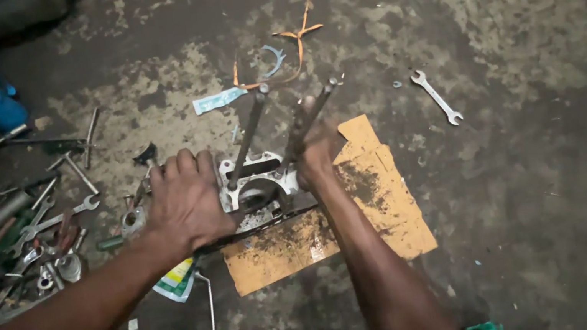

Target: Using a metal blade to scrape and clean the mating surface of a motorcycle engine crankcase.

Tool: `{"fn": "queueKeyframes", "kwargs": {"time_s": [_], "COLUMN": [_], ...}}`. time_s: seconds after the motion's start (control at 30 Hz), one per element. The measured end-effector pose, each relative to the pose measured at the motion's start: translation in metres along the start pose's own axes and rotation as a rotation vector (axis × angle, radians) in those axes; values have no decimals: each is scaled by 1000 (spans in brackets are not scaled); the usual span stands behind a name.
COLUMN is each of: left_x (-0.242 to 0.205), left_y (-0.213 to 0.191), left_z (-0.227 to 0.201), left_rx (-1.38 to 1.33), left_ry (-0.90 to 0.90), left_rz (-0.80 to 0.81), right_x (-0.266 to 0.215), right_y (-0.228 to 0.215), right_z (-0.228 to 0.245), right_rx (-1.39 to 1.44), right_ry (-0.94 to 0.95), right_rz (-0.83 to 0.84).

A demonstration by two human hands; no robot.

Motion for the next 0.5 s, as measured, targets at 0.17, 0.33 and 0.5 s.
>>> {"fn": "queueKeyframes", "kwargs": {"time_s": [0.17, 0.33, 0.5], "left_x": [-4, -1, 2], "left_y": [4, 4, 9], "left_z": [2, 2, 5], "left_rx": [-57, -27, -59], "left_ry": [26, 28, 22], "left_rz": [-155, -111, -144], "right_x": [-9, -4, -25], "right_y": [18, 8, 18], "right_z": [30, 17, 29], "right_rx": [30, -26, -31], "right_ry": [75, 71, 72], "right_rz": [-11, -13, 22]}}
Point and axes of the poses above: each hand's wrist, its own x-axis towards the middle knuckle, its own y-axis out of the palm, z = x × y, the point moved 1 cm from there along x, towards the middle knuckle, and after that the axes turned 5 degrees about z, right-handed, at the moved point
